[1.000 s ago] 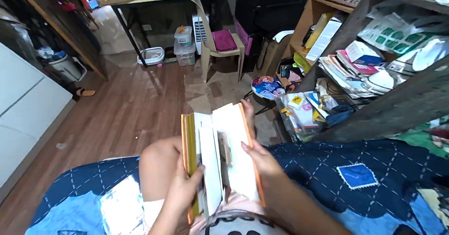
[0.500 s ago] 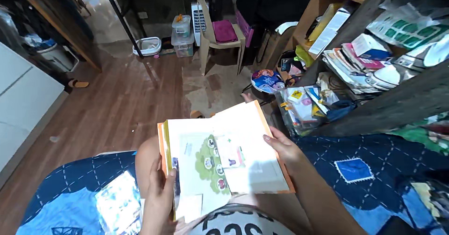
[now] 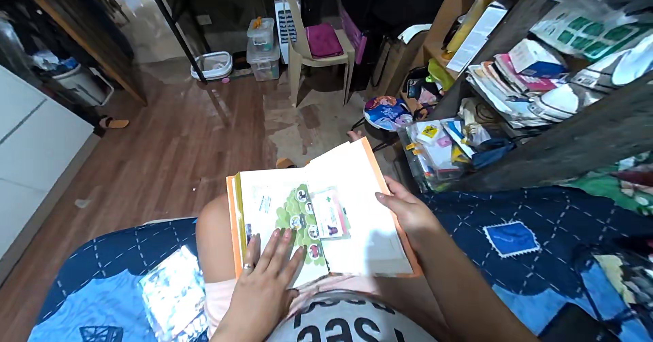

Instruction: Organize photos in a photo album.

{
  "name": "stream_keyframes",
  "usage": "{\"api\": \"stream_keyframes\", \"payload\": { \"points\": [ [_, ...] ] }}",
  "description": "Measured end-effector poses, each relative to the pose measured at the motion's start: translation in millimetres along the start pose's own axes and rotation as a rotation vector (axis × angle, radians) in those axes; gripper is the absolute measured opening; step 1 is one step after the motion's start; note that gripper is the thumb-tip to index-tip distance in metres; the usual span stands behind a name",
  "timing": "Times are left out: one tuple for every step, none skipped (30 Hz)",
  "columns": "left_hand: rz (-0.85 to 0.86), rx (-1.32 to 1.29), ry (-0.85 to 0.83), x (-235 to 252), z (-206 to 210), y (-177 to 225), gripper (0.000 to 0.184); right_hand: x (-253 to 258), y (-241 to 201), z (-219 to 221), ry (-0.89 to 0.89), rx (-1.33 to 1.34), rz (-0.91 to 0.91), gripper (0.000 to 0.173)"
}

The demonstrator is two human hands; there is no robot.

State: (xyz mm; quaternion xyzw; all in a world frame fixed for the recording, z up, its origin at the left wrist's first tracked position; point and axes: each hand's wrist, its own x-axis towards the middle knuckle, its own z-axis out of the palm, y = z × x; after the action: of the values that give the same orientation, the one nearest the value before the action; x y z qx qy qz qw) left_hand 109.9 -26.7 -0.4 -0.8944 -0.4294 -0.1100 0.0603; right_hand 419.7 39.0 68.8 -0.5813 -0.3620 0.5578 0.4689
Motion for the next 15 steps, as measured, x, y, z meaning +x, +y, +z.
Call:
{"api": "stream_keyframes", "payload": {
  "points": [
    [-0.005, -0.004, -0.015, 0.7, -0.3, -0.6, 0.061, -1.7, -0.8, 1.1, -0.003, 0.003, 0.0, 0.052],
    [-0.014, -0.007, -0.025, 0.5, 0.4, -1.3, 0.06, -2.9, -1.5, 1.8, -0.006, 0.008, 0.001, 0.052],
    [-0.026, -0.003, -0.031, 0.2, 1.3, -2.1, 0.061, -4.2, -2.7, 2.6, -0.006, 0.014, 0.004, 0.052],
    [-0.039, 0.007, -0.035, -0.4, 1.9, -2.8, 0.062, -5.2, -3.8, 3.1, -0.008, 0.016, 0.007, 0.052],
    [-0.051, 0.021, -0.037, -1.1, 2.5, -3.5, 0.064, -6.0, -4.4, 3.6, -0.014, 0.018, 0.009, 0.053],
    [-0.062, 0.035, -0.044, -1.5, 2.5, -3.7, 0.065, -6.1, -4.4, 3.9, -0.023, 0.024, 0.009, 0.053],
    [-0.069, 0.045, -0.051, -1.8, 2.4, -3.5, 0.067, -6.1, -3.7, 4.2, -0.033, 0.032, 0.01, 0.054],
    [-0.076, 0.055, -0.058, -2.4, 2.4, -3.2, 0.068, -6.0, -2.4, 4.6, -0.044, 0.041, 0.008, 0.054],
    [-0.082, 0.062, -0.063, -2.8, 2.5, -3.0, 0.068, -6.3, -0.9, 5.0, -0.054, 0.051, 0.004, 0.056],
    [-0.089, 0.064, -0.073, -3.1, 1.9, -2.9, 0.069, -6.9, 0.5, 5.4, -0.065, 0.055, -0.004, 0.057],
    [-0.097, 0.058, -0.092, -2.3, -0.6, -2.7, 0.069, -7.8, 1.6, 6.2, -0.071, 0.062, -0.015, 0.057],
    [-0.106, 0.054, -0.116, -1.0, -3.7, -2.9, 0.069, -9.0, 1.6, 7.1, -0.072, 0.072, -0.021, 0.058],
    [-0.114, 0.044, -0.139, 0.6, -7.1, -3.3, 0.068, -10.5, 1.0, 7.9, -0.075, 0.086, -0.022, 0.057],
    [-0.119, 0.037, -0.147, 2.1, -9.4, -3.7, 0.068, -11.5, 0.6, 8.2, -0.081, 0.1, -0.023, 0.057],
    [-0.122, 0.034, -0.143, 3.3, -10.5, -4.2, 0.067, -12.0, 0.8, 8.3, -0.087, 0.113, -0.025, 0.057]
  ]
}}
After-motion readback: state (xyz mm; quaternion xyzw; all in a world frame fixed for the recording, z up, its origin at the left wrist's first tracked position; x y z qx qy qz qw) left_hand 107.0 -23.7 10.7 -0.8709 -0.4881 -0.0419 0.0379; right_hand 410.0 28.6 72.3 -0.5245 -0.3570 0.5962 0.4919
